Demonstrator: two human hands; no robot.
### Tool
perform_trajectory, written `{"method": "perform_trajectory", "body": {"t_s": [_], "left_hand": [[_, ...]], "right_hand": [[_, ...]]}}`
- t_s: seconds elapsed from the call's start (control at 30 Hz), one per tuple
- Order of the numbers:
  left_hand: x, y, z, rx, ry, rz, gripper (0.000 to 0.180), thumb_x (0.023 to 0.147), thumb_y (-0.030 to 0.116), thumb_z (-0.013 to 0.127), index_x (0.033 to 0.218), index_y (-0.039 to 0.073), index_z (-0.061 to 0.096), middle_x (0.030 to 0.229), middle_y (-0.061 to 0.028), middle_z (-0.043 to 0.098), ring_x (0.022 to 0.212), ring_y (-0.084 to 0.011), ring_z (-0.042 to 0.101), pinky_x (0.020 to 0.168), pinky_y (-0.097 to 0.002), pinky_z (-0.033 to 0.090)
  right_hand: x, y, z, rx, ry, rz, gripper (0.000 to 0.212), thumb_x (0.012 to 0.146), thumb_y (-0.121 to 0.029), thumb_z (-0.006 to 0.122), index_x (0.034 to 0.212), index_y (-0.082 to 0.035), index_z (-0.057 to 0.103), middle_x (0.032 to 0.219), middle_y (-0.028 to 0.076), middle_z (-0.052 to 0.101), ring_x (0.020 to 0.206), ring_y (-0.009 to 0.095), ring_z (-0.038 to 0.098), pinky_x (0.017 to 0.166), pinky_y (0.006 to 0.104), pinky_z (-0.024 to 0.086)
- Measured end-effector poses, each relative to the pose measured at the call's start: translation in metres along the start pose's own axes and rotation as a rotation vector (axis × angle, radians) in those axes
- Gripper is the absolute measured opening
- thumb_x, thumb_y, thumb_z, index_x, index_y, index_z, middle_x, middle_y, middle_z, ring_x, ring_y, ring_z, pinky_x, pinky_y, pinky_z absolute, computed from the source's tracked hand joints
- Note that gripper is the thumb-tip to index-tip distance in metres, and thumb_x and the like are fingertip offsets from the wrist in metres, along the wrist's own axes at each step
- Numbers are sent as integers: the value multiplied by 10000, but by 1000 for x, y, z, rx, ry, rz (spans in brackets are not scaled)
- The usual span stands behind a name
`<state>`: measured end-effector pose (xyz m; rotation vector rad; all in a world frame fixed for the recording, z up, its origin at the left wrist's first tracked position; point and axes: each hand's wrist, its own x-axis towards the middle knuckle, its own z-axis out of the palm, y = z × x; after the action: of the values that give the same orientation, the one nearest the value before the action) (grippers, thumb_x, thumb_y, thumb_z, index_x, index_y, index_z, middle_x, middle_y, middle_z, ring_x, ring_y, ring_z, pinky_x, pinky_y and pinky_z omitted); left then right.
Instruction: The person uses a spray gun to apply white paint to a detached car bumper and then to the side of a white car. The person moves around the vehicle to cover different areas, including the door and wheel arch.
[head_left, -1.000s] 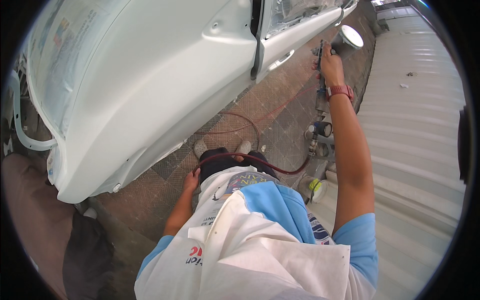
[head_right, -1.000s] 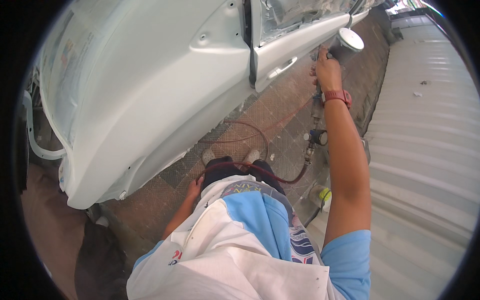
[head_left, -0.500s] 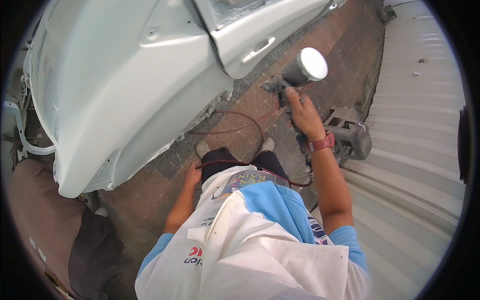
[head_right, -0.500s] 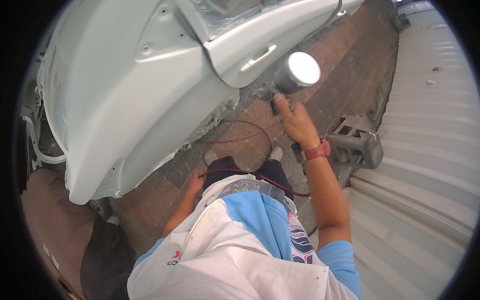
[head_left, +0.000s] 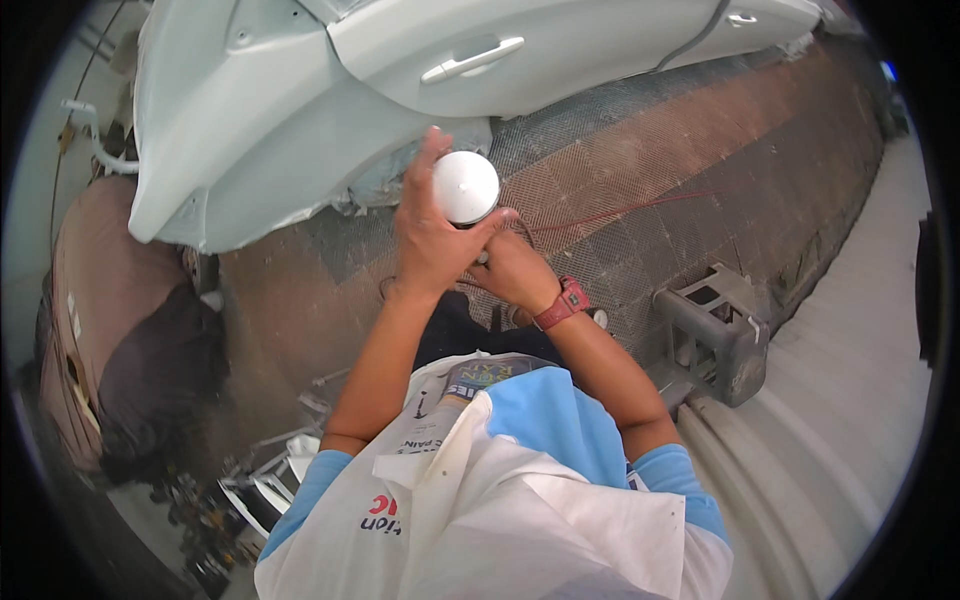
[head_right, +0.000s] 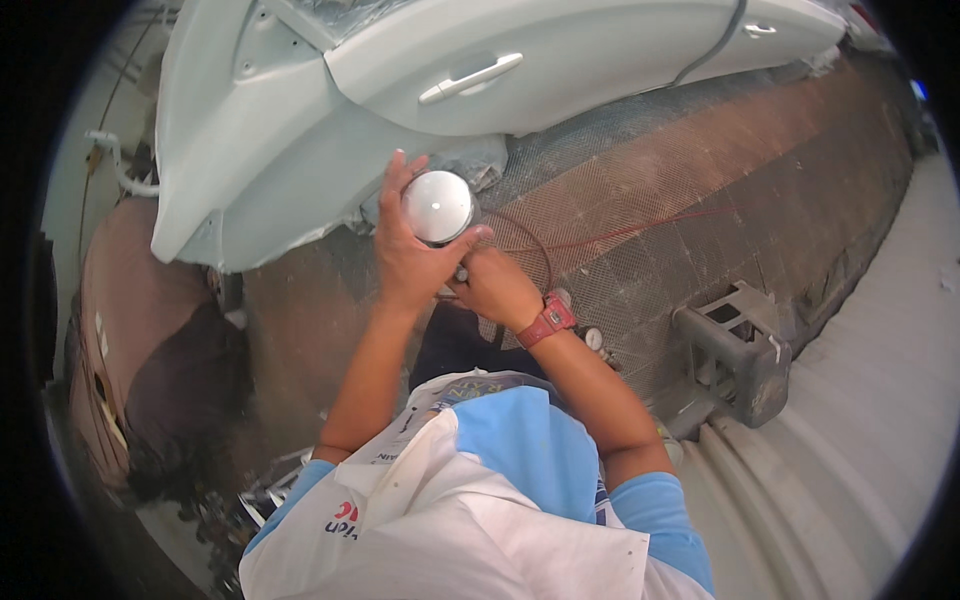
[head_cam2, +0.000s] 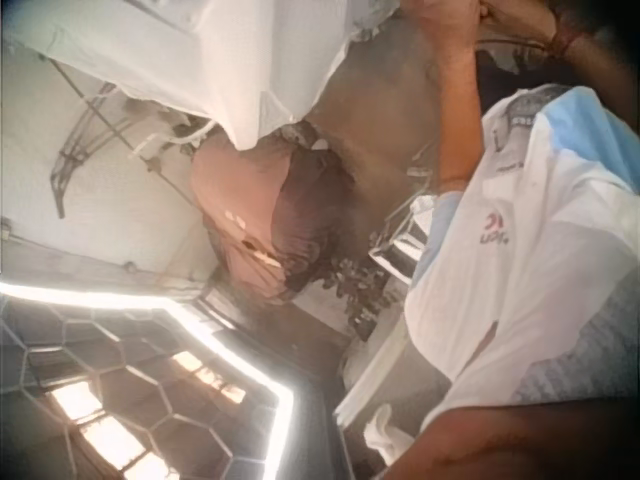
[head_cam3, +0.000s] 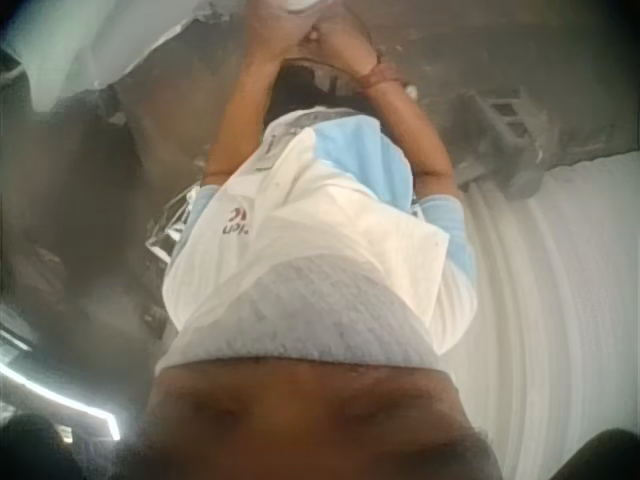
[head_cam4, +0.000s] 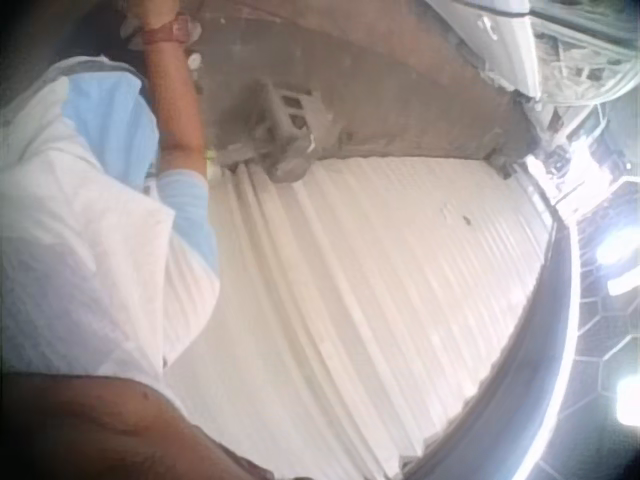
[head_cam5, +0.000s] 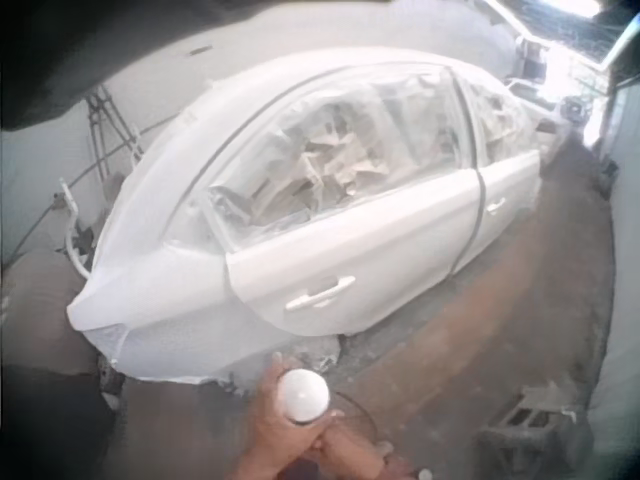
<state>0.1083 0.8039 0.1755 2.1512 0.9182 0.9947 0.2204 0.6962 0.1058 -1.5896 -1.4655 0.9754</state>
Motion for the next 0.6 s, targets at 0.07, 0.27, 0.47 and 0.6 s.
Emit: {"method": "perform_trajectory", "body": {"t_s": [0.07,0.27,0.47,0.6], "left_hand": [[-13,6,5,73,28,-25,1303,672,205,1056,1692,81,256,1482,-205,627,1273,-346,691,1052,-457,606],[-35,10,10,111,73,-104,1257,693,211,1030,1697,81,286,1393,-190,689,1227,-347,719,1015,-461,617],[-21,-20,3,-131,54,-326,1274,770,308,1006,1731,81,202,1554,-252,565,1356,-369,645,1082,-477,578],[-61,-117,36,-318,-2,-380,1094,951,505,825,1747,99,192,1666,-280,452,1537,-410,473,1251,-527,412]], "right_hand": [[-10,7,1,9,-41,-74,375,939,-211,758,1200,57,717,1089,302,751,1038,496,712,920,574,564],[-29,25,-6,152,-278,38,419,987,-236,733,1317,20,695,1158,295,747,1056,500,711,912,559,576],[-34,59,-7,255,-117,-214,567,1016,-160,685,1564,-46,590,1286,230,760,1095,431,759,988,494,593],[-17,108,3,320,76,-304,680,1069,-461,635,1543,24,583,1300,216,769,1104,381,768,965,473,591]]}}
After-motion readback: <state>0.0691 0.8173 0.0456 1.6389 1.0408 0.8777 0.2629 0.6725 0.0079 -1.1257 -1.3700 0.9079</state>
